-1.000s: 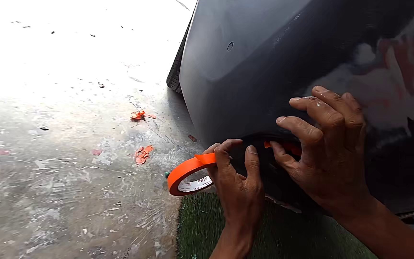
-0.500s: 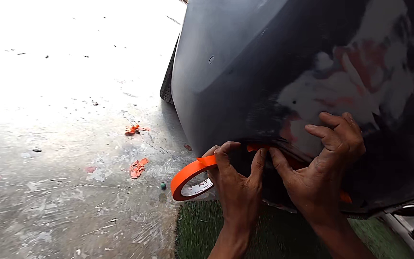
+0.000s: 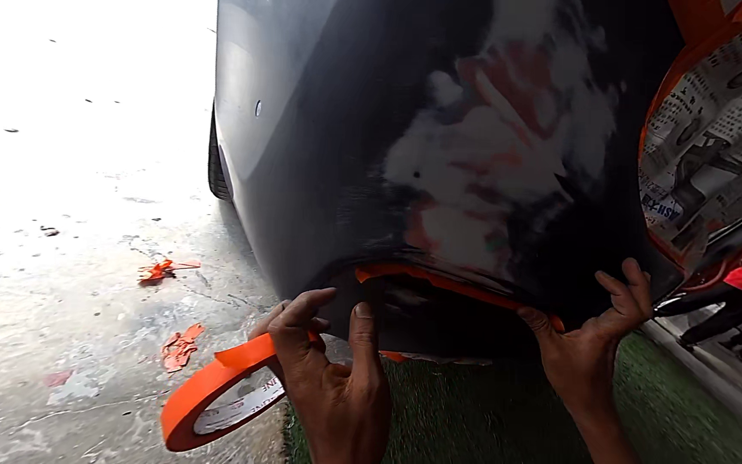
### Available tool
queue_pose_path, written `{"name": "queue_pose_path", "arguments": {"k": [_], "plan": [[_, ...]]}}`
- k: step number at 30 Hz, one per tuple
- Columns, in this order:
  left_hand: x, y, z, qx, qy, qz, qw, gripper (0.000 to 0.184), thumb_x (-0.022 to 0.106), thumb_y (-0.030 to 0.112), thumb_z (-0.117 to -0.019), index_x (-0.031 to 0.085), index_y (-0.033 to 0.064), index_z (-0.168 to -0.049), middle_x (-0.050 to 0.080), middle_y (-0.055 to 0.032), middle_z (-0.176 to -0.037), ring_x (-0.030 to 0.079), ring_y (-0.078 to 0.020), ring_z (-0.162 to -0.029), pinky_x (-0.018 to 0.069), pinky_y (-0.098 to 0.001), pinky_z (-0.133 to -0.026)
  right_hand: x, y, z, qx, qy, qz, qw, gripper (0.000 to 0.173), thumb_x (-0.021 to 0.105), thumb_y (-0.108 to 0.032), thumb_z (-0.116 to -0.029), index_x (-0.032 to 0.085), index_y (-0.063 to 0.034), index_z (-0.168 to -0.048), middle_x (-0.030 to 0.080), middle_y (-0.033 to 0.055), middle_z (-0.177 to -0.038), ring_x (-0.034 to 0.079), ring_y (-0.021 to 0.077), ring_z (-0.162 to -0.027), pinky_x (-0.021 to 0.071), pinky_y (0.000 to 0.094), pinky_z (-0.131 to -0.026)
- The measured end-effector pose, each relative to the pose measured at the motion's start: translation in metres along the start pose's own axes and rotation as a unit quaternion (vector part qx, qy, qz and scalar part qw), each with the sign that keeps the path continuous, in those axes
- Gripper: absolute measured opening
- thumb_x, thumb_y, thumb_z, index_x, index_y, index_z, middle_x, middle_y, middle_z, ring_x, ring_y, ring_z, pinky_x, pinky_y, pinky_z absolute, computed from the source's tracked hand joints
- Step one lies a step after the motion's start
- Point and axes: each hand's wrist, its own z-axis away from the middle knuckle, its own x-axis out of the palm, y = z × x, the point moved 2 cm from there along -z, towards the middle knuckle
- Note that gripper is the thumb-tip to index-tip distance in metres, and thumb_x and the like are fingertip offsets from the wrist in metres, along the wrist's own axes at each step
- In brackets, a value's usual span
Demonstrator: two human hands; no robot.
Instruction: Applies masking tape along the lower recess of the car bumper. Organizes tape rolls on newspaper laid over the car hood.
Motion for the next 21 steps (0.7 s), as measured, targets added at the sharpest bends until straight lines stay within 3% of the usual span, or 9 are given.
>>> {"name": "queue_pose_path", "arguments": {"k": [3,6,8,12,15,19,21], "plan": [[-0.002,0.001,0.013,0.015,-0.017,-0.018,1.0,0.036,0.065,0.018,-0.0908,0.055,0.0051,-0.123,0.048,-0.007,-0.122,0.05,-0.0101,-0.101,0.0426,-0.023,-0.083,-0.014,0.017,0.012,0.06,-0.004,-0.009,0.998,0.101,0.081,-0.059,-0.0772,0.037,0.0053,-0.142,0.027,0.0314,-0.16,0.021,0.0435,-0.153,0.0218,0.0571,-0.124],[-0.001,0.006,0.025,0.023,-0.029,-0.02,0.999,0.034,0.065,0.017,-0.0899,0.057,0.0031,-0.12,0.049,-0.0079,-0.122,0.05,-0.0082,-0.102,0.043,-0.0202,-0.082,-0.025,0.016,0.021,0.082,-0.003,0.0,0.997,0.096,0.08,-0.046,-0.0799,0.034,0.0103,-0.142,0.035,0.0335,-0.154,0.03,0.0397,-0.149,0.0269,0.0504,-0.122],[0.002,0.008,0.032,0.046,-0.037,-0.013,0.998,0.031,0.065,0.015,-0.0899,0.058,0.0023,-0.118,0.05,-0.0082,-0.119,0.05,-0.0075,-0.103,0.0429,-0.0185,-0.083,-0.025,0.007,0.022,0.038,0.008,0.026,0.999,0.088,0.081,-0.043,-0.0817,0.036,0.0079,-0.138,0.04,0.0333,-0.149,0.032,0.0398,-0.148,0.0286,0.0493,-0.121],[0.004,0.007,0.04,0.069,-0.043,-0.013,0.997,0.027,0.065,0.015,-0.0903,0.06,0.0055,-0.115,0.049,-0.0051,-0.116,0.048,-0.0045,-0.102,0.0401,-0.0152,-0.081,-0.016,-0.011,0.009,-0.091,0.042,0.12,0.988,0.07,0.081,-0.032,-0.0754,0.043,-0.0095,-0.13,0.05,0.0246,-0.142,0.039,0.0422,-0.142,0.0286,0.056,-0.118],[0.004,0.006,0.038,0.064,-0.037,-0.018,0.997,0.026,0.065,0.014,-0.0901,0.06,0.0064,-0.114,0.049,-0.005,-0.116,0.049,-0.005,-0.103,0.0411,-0.0154,-0.083,-0.011,-0.016,0.003,-0.146,0.063,0.142,0.977,0.062,0.079,-0.026,-0.0767,0.043,-0.018,-0.126,0.051,0.013,-0.142,0.039,0.0355,-0.144,0.0238,0.0573,-0.121],[0.004,0.006,0.035,0.077,-0.04,0.004,0.996,0.031,0.064,0.011,-0.09,0.056,0.0014,-0.118,0.051,-0.0065,-0.113,0.05,-0.0042,-0.093,0.042,-0.0157,-0.077,-0.012,-0.01,0.009,-0.146,0.061,0.147,0.976,0.058,0.079,-0.027,-0.0783,0.044,-0.0161,-0.122,0.053,0.015,-0.138,0.041,0.0354,-0.142,0.0259,0.055,-0.12],[0.004,0.008,0.035,0.087,-0.049,0.037,0.994,0.037,0.064,0.009,-0.0915,0.052,0.0027,-0.126,0.054,-0.0062,-0.113,0.052,-0.0025,-0.085,0.045,-0.0151,-0.072,-0.012,-0.009,0.004,-0.153,0.061,0.147,0.975,0.059,0.08,-0.029,-0.0773,0.044,-0.0155,-0.123,0.053,0.0153,-0.137,0.042,0.036,-0.141,0.0253,0.0553,-0.12]]}}
